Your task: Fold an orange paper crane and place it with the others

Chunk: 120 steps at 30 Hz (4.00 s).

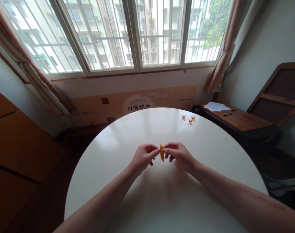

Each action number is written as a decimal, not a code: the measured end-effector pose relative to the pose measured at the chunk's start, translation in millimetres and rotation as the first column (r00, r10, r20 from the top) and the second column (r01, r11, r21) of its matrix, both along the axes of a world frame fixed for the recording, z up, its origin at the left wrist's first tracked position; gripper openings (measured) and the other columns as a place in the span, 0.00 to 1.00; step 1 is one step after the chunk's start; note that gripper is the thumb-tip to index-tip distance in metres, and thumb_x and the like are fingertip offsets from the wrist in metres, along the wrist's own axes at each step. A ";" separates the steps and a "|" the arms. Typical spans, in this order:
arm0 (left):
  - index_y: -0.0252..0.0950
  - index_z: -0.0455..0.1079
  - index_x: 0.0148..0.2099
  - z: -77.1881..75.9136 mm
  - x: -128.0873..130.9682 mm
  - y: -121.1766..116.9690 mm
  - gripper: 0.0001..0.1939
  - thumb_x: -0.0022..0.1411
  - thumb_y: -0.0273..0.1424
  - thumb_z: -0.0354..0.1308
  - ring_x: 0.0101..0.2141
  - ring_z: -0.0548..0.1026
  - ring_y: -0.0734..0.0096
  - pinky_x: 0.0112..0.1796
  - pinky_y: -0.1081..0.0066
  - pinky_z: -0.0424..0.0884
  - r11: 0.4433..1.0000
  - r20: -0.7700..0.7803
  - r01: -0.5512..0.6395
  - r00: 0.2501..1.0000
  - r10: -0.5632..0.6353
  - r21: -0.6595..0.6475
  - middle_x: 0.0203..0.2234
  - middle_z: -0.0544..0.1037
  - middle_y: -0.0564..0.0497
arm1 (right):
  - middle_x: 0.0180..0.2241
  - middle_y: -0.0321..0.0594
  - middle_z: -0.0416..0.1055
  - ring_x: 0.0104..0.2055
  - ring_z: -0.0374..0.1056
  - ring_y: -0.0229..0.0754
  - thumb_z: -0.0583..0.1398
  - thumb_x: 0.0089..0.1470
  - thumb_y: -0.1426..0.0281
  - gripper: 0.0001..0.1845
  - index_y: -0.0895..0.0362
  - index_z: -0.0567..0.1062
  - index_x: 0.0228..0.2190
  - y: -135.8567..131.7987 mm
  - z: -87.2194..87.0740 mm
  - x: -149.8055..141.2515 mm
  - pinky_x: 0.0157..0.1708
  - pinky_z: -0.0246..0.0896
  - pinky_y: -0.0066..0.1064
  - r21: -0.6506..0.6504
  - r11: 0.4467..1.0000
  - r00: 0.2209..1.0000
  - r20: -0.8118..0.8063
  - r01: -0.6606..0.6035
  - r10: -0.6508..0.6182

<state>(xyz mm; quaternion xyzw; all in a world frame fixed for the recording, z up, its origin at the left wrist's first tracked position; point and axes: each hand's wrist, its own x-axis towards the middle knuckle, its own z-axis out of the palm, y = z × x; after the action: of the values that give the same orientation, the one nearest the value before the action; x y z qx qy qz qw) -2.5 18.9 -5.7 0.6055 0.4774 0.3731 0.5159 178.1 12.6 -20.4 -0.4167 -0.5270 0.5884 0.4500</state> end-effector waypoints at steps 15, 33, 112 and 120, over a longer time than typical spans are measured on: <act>0.31 0.74 0.32 -1.4 -1.0 3.5 0.20 0.52 0.46 0.65 0.21 0.67 0.76 0.18 0.79 0.64 0.999 0.017 0.014 1.000 -0.013 -0.029 0.20 0.71 0.53 | 0.26 0.42 0.74 0.27 0.67 0.37 0.67 0.46 0.58 0.18 0.62 0.79 0.30 1.7 -5.3 -3.6 0.21 0.57 0.23 -0.004 0.999 0.999 0.013 -0.039 0.039; 0.31 0.76 0.35 -6.1 -2.3 4.1 0.17 0.55 0.42 0.63 0.23 0.67 0.75 0.18 0.79 0.65 0.999 -0.035 -0.027 0.999 0.026 -0.019 0.22 0.72 0.51 | 0.28 0.41 0.73 0.26 0.65 0.35 0.64 0.49 0.54 0.22 0.62 0.77 0.32 7.9 -14.1 -4.4 0.20 0.56 0.22 0.056 0.996 0.997 0.018 0.072 -0.073; 0.39 0.79 0.36 -5.0 -6.8 -3.0 0.06 0.59 0.23 0.62 0.30 0.76 0.72 0.30 0.75 0.72 0.714 -0.279 0.053 0.939 0.204 0.699 0.31 0.81 0.51 | 0.35 0.43 0.76 0.35 0.72 0.41 0.57 0.59 0.62 0.14 0.58 0.79 0.37 -4.5 -10.4 -8.6 0.23 0.63 0.24 0.287 0.957 0.959 0.278 -0.035 -0.048; 0.38 0.77 0.35 -6.6 -7.3 -2.8 0.07 0.60 0.22 0.60 0.30 0.75 0.73 0.31 0.74 0.72 0.708 -0.280 0.056 0.938 0.204 0.704 0.33 0.80 0.50 | 0.34 0.44 0.77 0.33 0.72 0.41 0.58 0.57 0.64 0.16 0.60 0.80 0.40 -4.6 -11.5 -11.2 0.23 0.64 0.24 0.191 0.981 0.976 0.216 -0.021 -0.021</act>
<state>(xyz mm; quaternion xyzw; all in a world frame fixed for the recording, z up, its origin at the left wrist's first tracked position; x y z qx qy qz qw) -9.7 16.1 -12.3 0.7903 0.4048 0.4376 0.1417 166.8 8.0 -31.8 -0.4332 -0.6273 0.4857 0.4277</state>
